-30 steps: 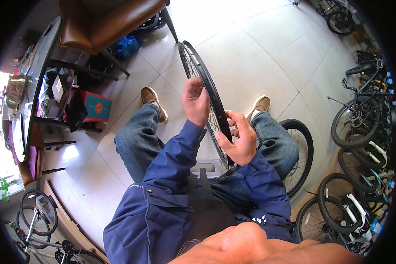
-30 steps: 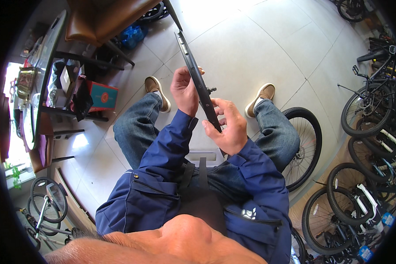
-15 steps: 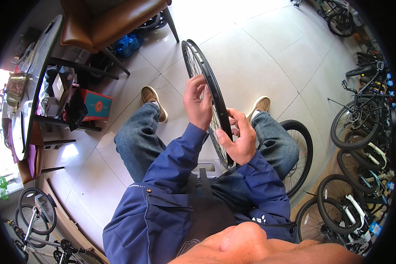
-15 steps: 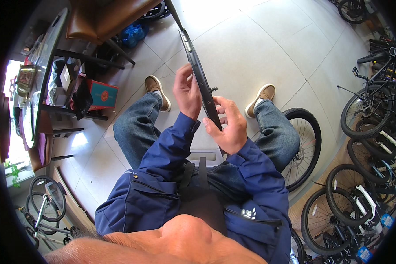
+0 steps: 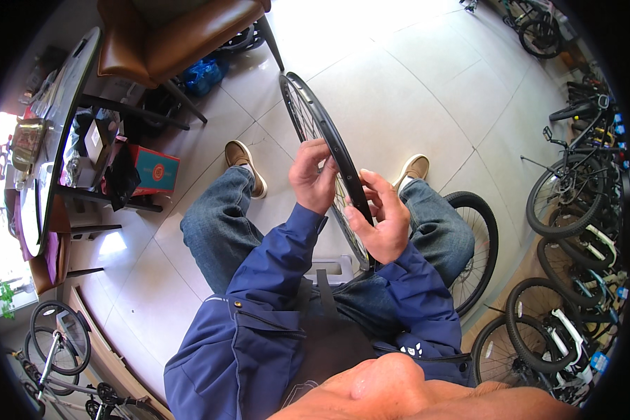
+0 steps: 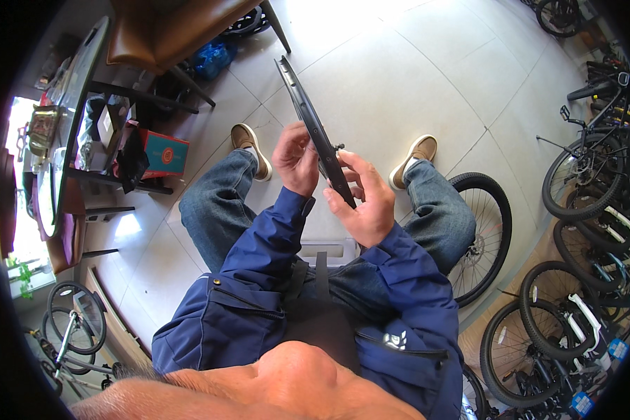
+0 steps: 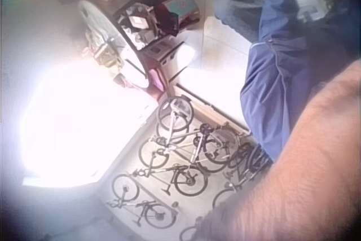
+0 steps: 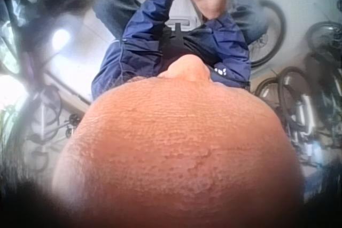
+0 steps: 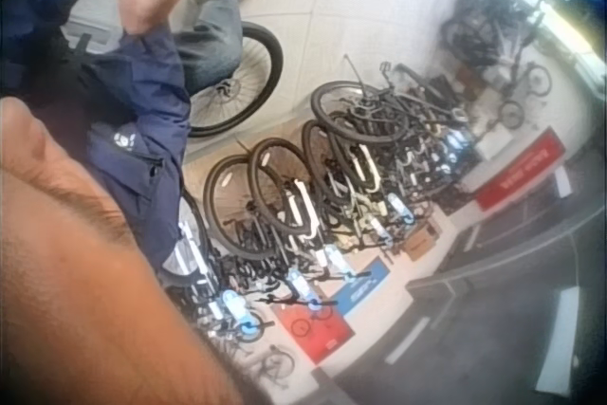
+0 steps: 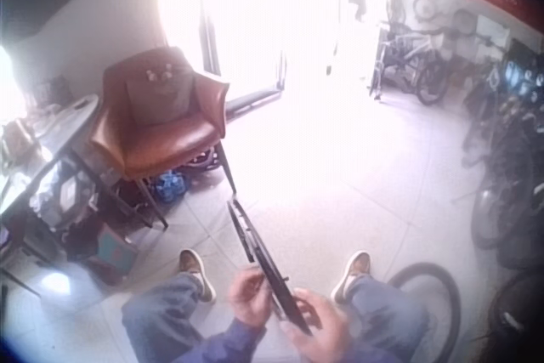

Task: The person removes a valve core from a bicycle wheel, then repeatedly inserts and removes it while rotating the wheel. The person also spins the wheel to check alignment and continues handling the valve core throughout the clip.

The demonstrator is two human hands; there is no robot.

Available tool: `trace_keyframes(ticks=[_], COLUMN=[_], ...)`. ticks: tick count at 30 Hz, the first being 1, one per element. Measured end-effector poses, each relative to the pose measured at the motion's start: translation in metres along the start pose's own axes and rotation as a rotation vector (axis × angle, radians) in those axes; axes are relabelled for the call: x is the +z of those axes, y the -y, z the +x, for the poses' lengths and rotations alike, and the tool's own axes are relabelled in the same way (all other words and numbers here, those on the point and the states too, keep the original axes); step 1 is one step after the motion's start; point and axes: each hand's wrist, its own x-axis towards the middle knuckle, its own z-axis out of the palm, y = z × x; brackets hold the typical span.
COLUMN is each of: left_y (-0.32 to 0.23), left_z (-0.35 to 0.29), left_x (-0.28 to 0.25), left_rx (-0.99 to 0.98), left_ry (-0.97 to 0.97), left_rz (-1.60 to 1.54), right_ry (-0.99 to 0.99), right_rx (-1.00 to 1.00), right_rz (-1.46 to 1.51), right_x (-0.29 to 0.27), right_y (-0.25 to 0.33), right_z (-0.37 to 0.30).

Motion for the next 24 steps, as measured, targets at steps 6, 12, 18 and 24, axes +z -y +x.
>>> trace_keyframes(ticks=[6,12,18,24], left_y=[0.001,0.005,0.009,0.001], left_z=[0.01,0.018,0.02,0.024], left_x=[0.002,0.0,-0.001,-0.004], left_rx=[-0.027,-0.028,-0.022,-0.053], left_ry=[-0.023,0.015,0.05,0.146], left_rz=[-0.004,0.015,0.055,0.152], right_ry=[0.062,0.067,0.069,0.062], right_rx=[-0.023,-0.025,-0.019,-0.023], right_rz=[-0.143,-0.125,-0.125,-0.14], right_x=[-0.004,-0.003,-0.001,-0.001], right_y=[0.006,0.005,0.001,-0.001], right_z=[0.002,0.002,0.001,0.001])
